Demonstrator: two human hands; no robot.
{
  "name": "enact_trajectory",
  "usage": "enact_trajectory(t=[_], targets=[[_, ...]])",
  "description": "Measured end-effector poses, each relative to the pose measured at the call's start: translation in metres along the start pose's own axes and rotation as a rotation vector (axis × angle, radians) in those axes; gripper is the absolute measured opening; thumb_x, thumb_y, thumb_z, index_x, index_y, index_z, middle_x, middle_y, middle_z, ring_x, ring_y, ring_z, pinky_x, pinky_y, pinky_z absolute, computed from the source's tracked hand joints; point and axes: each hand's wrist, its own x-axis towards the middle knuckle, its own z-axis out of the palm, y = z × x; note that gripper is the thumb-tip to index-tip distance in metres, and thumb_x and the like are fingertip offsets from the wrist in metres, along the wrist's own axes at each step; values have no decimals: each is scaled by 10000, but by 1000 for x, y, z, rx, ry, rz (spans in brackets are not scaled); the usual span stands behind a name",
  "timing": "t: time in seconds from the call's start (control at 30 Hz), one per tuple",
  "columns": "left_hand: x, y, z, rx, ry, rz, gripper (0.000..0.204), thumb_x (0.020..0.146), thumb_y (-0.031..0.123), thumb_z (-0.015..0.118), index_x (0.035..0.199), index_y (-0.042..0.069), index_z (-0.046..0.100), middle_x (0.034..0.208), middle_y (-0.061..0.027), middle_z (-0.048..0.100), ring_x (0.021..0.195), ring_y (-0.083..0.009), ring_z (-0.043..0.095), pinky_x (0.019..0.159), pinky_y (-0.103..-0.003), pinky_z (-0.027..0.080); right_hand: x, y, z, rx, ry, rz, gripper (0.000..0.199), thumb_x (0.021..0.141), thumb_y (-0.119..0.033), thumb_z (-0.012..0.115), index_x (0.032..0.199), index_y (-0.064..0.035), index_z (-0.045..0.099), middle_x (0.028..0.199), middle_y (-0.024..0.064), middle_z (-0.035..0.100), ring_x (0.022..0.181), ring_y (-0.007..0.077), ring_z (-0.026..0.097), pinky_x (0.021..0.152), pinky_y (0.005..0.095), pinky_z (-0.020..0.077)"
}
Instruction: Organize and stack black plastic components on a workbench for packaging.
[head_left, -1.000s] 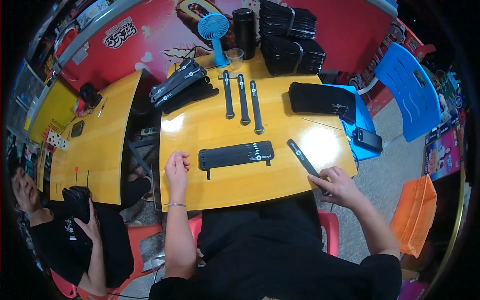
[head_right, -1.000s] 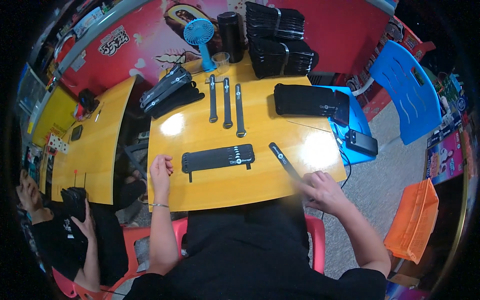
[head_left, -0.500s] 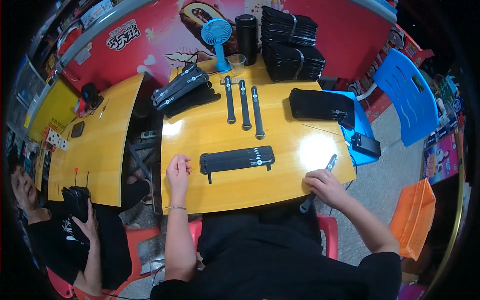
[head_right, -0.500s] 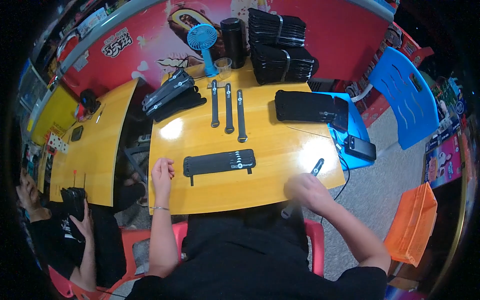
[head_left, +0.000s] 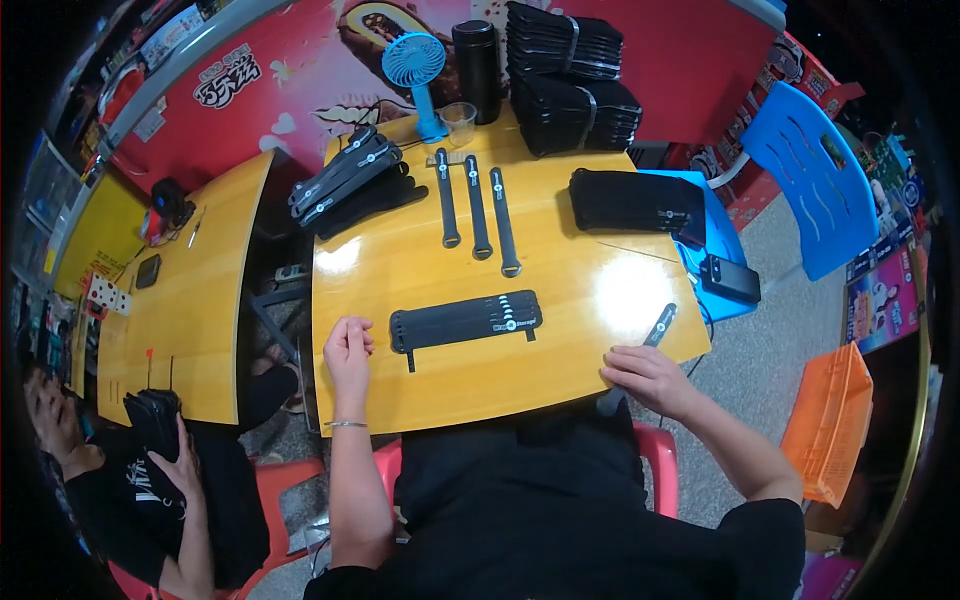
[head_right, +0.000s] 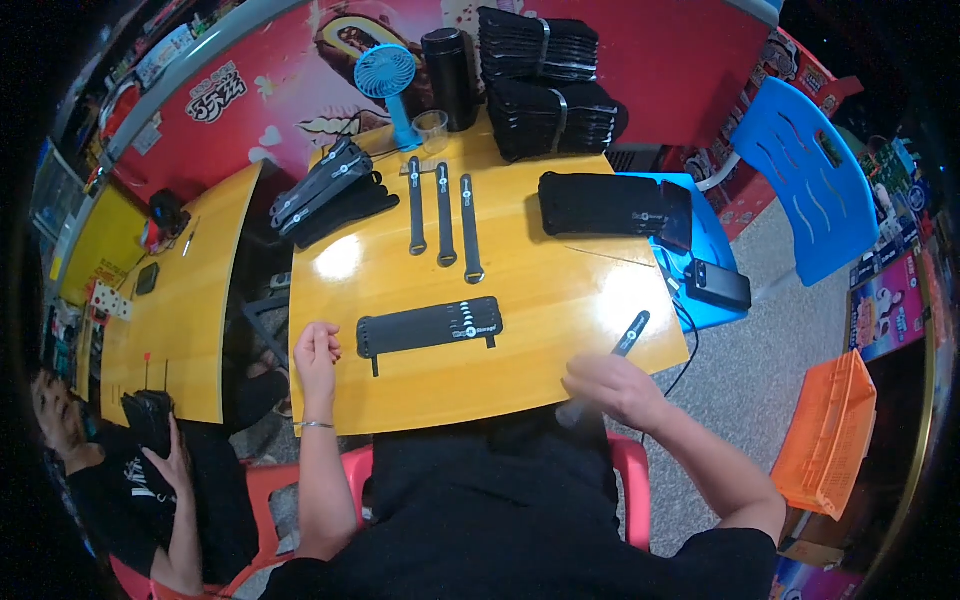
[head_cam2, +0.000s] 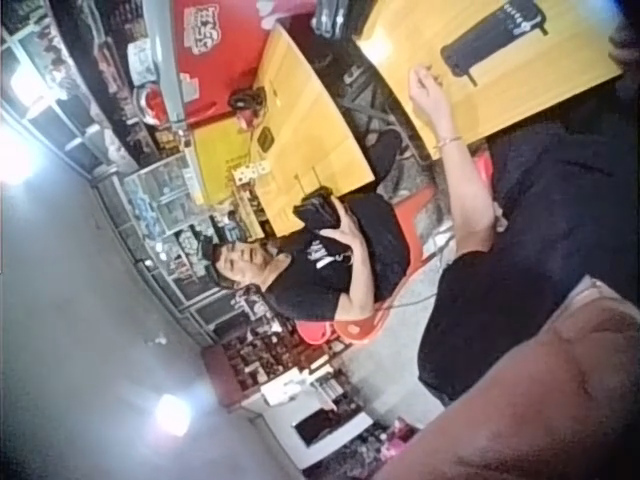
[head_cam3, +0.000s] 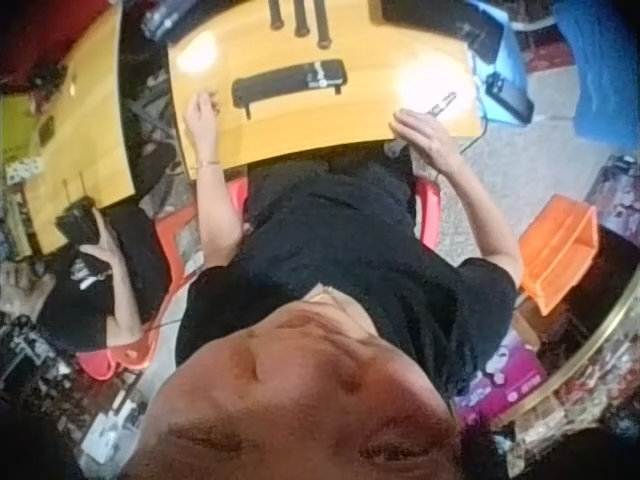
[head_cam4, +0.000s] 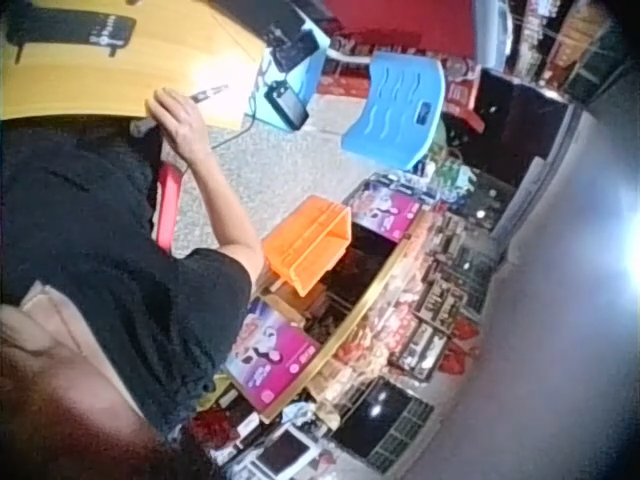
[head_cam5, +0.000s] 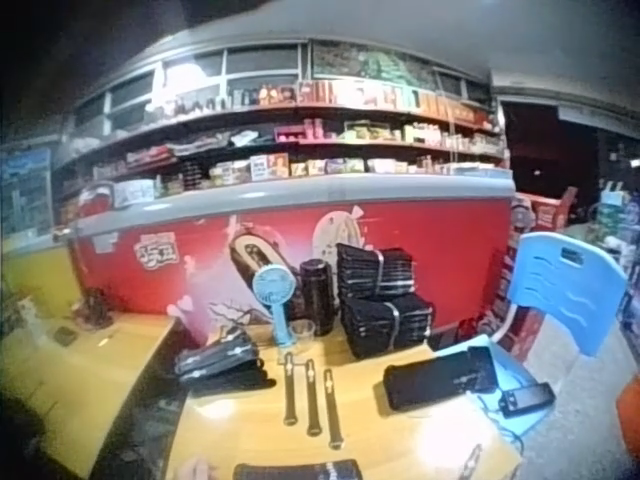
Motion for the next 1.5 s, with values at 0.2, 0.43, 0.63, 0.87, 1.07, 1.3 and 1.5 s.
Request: enact_trajectory(t=[0.2,0.43,0.63,0.87,1.07,1.3,1.5], targets=[[1,-6,-2,34,-2,1,268,995,226,475,840,36,581,660,29,480,573,-34,442,519,-171,357,74,51,-57,313,-41,599,166,927,-153,484,982,-37,589,855,161,588,758,335,602,698,394,479],[3,-1,1,12,-3,-40,220,976,120,470,822,-5,564,735,-11,534,605,-49,468,535,-192,398,210,228,-129,63,228,776,436,962,-391,477,897,6,645,835,198,633,767,318,614,701,403,464],[2,2,-1,35,22,-56,205,969,111,484,824,-7,569,733,-11,537,606,-51,475,536,-191,399,258,278,-120,-42,0,846,392,961,-359,524,942,18,630,815,117,618,757,201,575,695,337,446],[3,4,-2,15,4,-70,203,969,115,490,833,-7,578,724,-5,537,607,-48,480,545,-190,410,265,310,-94,-89,-41,974,519,856,-532,613,887,-17,667,838,132,669,821,255,636,739,374,486],[2,3,0,-7,30,-82,194,969,118,498,845,-4,582,726,-1,536,613,-46,482,553,-188,413,269,302,-90,-168,-51,1066,625,762,-620,667,927,-17,687,921,144,678,866,267,656,726,388,533],[2,3,0,-3,19,-83,185,970,122,499,857,-1,581,745,3,543,628,-41,485,562,-187,421,276,306,-90,-246,-87,1091,651,745,-622,680,946,-3,690,962,159,678,887,278,664,710,405,547],[1,2,-1,-15,21,-87,179,968,124,508,861,0,581,746,5,543,630,-41,488,564,-186,424,273,303,-91,-179,-18,1072,591,764,-580,690,897,-5,711,879,143,680,841,265,657,739,374,514]])
